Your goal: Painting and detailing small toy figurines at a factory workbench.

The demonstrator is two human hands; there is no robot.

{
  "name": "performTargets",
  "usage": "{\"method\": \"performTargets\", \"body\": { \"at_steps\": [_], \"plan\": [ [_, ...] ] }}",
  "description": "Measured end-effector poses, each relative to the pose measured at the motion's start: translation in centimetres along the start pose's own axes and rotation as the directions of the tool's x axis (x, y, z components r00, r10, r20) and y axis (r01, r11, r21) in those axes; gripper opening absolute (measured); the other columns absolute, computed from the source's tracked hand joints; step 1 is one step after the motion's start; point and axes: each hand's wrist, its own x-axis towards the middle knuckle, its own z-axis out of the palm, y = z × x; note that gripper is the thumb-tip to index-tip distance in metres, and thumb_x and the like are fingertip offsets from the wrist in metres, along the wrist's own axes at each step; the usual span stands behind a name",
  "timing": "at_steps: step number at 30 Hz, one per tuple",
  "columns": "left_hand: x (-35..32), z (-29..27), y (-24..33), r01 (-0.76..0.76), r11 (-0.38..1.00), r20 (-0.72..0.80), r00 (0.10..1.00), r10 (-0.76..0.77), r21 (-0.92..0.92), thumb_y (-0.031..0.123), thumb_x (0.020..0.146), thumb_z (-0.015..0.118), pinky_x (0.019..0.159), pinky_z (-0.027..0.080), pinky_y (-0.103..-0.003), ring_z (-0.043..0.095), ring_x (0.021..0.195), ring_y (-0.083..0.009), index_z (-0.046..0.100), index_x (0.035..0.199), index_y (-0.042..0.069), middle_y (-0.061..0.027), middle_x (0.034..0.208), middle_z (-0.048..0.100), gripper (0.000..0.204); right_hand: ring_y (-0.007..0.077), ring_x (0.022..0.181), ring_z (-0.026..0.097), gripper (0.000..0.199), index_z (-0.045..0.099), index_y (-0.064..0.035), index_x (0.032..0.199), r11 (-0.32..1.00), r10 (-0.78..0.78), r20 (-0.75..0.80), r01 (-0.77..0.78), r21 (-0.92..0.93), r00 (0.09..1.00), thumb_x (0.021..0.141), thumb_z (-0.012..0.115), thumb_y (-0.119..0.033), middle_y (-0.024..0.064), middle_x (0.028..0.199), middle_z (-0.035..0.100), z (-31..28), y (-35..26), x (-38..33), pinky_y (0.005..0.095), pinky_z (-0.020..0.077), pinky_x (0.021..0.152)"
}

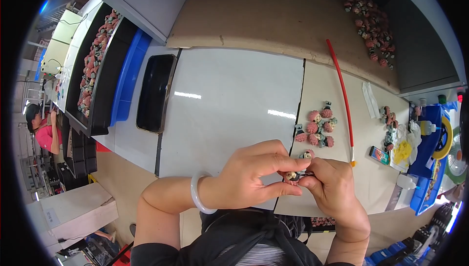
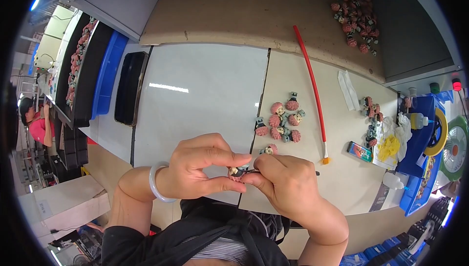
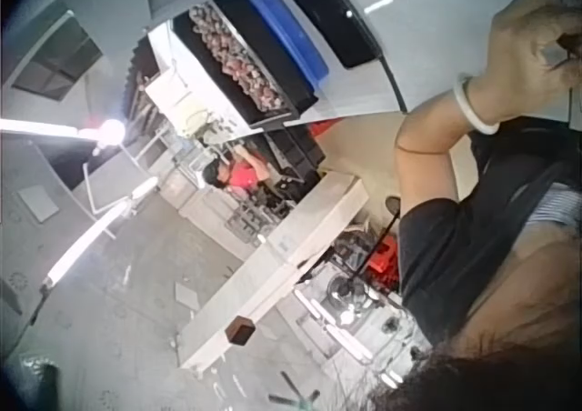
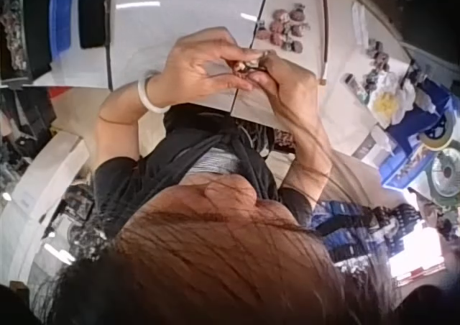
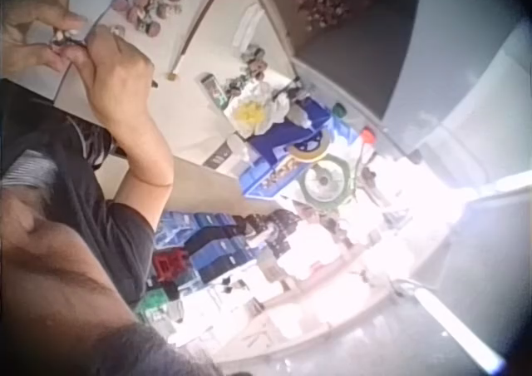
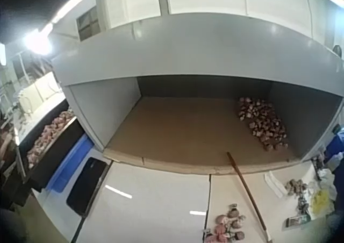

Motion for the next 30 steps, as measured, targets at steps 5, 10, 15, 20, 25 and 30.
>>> {"method": "performTargets", "body": {
  "at_steps": [5,10,15,20,25,30],
  "plan": [
    [-0.02,0.06,-0.09,-0.006,1.0,-0.012,1.0,0.006,0.003,0.01,0.059,0.078,0.052,0.042,-0.023,0.052,0.059,-0.0127,0.063,0.101,0.003,-0.0043,0.068,0.054,0.045,0.0242,0.044,0.048,0.029,0.051,-0.0057,0.068,1.0,-0.005,-0.015,0.005,-0.004,1.0,0.071,0.067,-0.03,0.0061,0.052,0.048,0.16,0.08,-0.02,0.0317,0.0368,0.04],
    [0.1,0.01,-0.08,-0.011,1.0,-0.003,1.0,0.011,0.026,0.01,0.059,0.078,0.052,0.042,-0.023,0.052,0.059,-0.0131,0.063,0.101,0.003,-0.0047,0.068,0.055,0.045,0.0246,0.044,0.048,0.029,0.05,-0.0059,0.068,1.0,-0.011,-0.017,0.011,-0.006,1.0,0.072,0.066,-0.03,0.006,0.051,0.048,0.15,0.15,-0.03,0.032,0.0369,0.04],
    [-0.03,0.01,-0.03,-0.011,1.0,-0.007,1.0,0.011,0.027,0.01,0.059,0.078,0.051,0.042,-0.023,0.052,0.058,-0.0132,0.063,0.1,0.003,-0.0047,0.068,0.055,0.045,0.0247,0.045,0.048,0.029,0.05,-0.0061,0.068,1.0,0.004,0.016,-0.004,-0.017,1.0,0.072,0.066,-0.03,0.0059,0.051,0.047,0.01,-0.02,-0.05,0.0324,0.0372,0.04],
    [-0.07,0.09,-0.15,0.003,1.0,0.019,1.0,-0.003,0.018,0.01,0.059,0.078,0.052,0.042,-0.023,0.053,0.059,-0.0133,0.063,0.101,0.003,-0.0049,0.068,0.055,0.045,0.025,0.047,0.05,0.027,0.051,-0.0059,0.07,0.999,0.035,0.073,-0.037,0.018,0.997,0.074,0.064,-0.029,0.0062,0.052,0.049,-0.18,-0.16,0.04,0.0329,0.0379,0.042],
    [0.06,0.03,-0.23,0.013,1.0,0.061,0.998,-0.015,0.028,0.011,0.059,0.078,0.052,0.043,-0.023,0.054,0.059,-0.0133,0.063,0.1,0.003,-0.0055,0.069,0.056,0.044,0.0259,0.048,0.051,0.025,0.052,-0.0057,0.073,0.998,0.04,0.142,-0.045,0.038,0.989,0.075,0.063,-0.029,0.007,0.054,0.05,-0.52,0.06,0.14,0.0337,0.0386,0.043],
    [0.14,-0.01,-0.16,-0.002,1.0,0.06,0.998,0.001,0.008,0.011,0.059,0.078,0.052,0.043,-0.023,0.054,0.059,-0.0132,0.063,0.099,0.003,-0.0056,0.069,0.056,0.044,0.0259,0.047,0.049,0.026,0.054,-0.0055,0.071,0.974,0.082,0.196,-0.12,0.193,0.977,0.075,0.063,-0.029,0.007,0.053,0.049,-0.7,0.11,0.33,0.0331,0.0385,0.043]
  ]
}}
